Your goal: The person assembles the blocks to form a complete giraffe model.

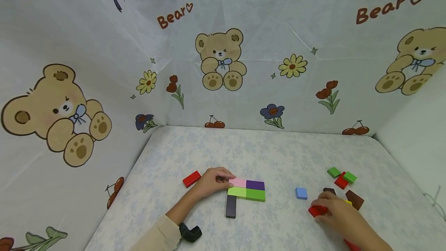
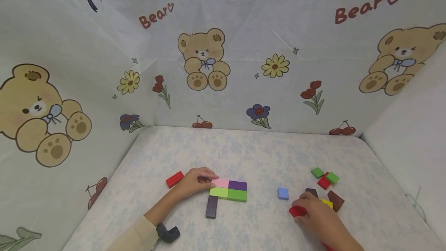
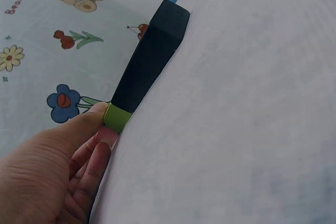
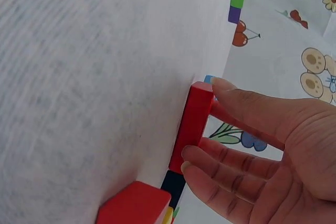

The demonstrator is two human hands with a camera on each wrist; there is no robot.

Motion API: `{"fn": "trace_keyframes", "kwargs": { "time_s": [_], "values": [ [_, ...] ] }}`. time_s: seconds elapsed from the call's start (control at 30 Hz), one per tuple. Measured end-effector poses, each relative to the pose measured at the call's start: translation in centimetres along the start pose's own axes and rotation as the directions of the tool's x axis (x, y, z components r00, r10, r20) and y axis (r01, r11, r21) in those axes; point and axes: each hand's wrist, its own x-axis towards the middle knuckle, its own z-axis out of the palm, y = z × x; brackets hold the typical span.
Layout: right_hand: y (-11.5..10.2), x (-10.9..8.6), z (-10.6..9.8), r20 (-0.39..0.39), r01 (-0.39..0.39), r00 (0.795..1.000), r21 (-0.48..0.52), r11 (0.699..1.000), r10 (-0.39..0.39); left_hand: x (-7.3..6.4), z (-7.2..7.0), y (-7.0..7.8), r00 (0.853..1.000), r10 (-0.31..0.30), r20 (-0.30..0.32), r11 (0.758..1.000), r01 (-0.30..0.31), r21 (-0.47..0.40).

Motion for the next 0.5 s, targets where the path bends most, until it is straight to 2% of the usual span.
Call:
{"fn": "trace_keyframes", "kwargs": {
  "time_s": [0.2,0.37,0.5],
  "values": [
    [-0.84,0.27,0.09,0.090,-0.040,0.995,-0.046,0.998,0.044,0.02,0.03,0.12,1.000,0.010,-0.009,1.000,-0.010,0.005],
    [-0.79,0.03,-0.08,0.056,-0.111,0.992,-0.092,0.990,0.116,-0.01,0.02,0.42,1.000,-0.003,-0.010,1.000,0.003,-0.001],
    [-0.59,-0.15,-0.05,0.048,-0.113,0.992,-0.093,0.989,0.118,0.05,0.13,0.24,1.000,-0.014,-0.015,1.000,0.014,-0.007]
  ]
}}
